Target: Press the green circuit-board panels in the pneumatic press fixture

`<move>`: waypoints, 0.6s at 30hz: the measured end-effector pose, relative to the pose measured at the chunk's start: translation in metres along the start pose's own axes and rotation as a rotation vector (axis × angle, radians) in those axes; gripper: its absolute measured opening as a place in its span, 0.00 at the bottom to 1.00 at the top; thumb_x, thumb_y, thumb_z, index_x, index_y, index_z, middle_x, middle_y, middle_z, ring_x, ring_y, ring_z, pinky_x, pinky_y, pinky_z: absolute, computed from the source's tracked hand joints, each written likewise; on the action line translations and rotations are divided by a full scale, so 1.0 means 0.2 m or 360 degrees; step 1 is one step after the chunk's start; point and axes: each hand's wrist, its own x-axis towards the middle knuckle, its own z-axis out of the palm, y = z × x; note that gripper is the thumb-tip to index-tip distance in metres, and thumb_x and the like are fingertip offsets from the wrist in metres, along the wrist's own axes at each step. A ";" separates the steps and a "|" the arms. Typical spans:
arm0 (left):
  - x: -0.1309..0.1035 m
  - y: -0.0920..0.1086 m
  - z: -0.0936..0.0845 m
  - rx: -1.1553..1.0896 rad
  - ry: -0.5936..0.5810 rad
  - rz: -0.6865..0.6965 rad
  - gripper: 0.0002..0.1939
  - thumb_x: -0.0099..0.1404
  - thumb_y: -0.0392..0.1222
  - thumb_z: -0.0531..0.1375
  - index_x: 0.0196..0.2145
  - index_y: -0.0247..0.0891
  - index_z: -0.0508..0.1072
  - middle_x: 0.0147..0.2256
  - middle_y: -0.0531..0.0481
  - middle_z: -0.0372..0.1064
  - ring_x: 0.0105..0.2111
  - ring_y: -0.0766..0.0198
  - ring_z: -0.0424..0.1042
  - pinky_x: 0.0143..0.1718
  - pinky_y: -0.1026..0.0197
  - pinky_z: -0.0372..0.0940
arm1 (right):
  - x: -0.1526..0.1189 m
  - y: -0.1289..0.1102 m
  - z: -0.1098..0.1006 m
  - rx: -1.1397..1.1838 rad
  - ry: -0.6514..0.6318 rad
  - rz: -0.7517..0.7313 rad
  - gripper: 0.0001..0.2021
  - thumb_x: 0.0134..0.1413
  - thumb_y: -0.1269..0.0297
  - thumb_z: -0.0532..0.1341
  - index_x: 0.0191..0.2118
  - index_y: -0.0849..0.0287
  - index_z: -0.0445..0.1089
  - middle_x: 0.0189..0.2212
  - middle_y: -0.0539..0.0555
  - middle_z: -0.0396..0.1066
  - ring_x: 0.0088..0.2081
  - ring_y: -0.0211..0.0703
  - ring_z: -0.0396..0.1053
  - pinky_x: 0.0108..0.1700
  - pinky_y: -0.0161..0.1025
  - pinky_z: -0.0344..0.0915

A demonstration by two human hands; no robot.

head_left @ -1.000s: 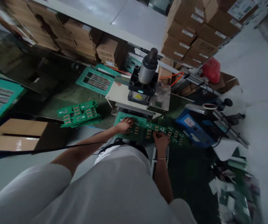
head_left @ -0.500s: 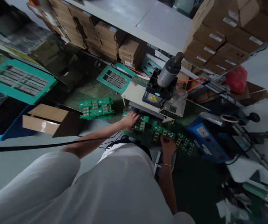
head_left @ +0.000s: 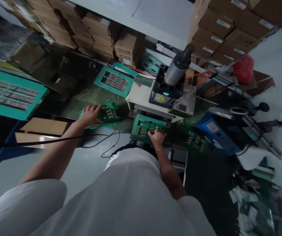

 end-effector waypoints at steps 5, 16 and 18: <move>0.01 0.31 0.04 -0.0057 0.0012 0.0470 0.42 0.61 0.56 0.65 0.70 0.41 0.61 0.72 0.39 0.54 0.74 0.37 0.47 0.73 0.37 0.49 | 0.03 -0.10 0.05 -0.0088 -0.0069 -0.0033 0.23 0.65 0.47 0.59 0.48 0.66 0.76 0.47 0.70 0.78 0.52 0.61 0.72 0.55 0.54 0.58; 0.14 0.90 0.47 -0.0112 -0.0537 0.1071 0.49 0.66 0.57 0.63 0.75 0.30 0.53 0.75 0.30 0.45 0.76 0.42 0.45 0.74 0.41 0.43 | 0.09 0.32 0.05 -0.0062 -0.0043 -0.0548 0.41 0.66 0.34 0.56 0.70 0.62 0.61 0.71 0.69 0.58 0.71 0.64 0.52 0.67 0.57 0.53; 0.15 0.91 0.51 -0.0130 -0.0522 0.1112 0.49 0.67 0.59 0.62 0.75 0.31 0.51 0.75 0.30 0.44 0.76 0.43 0.44 0.75 0.41 0.40 | 0.11 0.41 0.06 -0.0096 -0.0080 -0.0711 0.44 0.65 0.34 0.56 0.74 0.63 0.55 0.74 0.68 0.51 0.75 0.63 0.43 0.72 0.59 0.45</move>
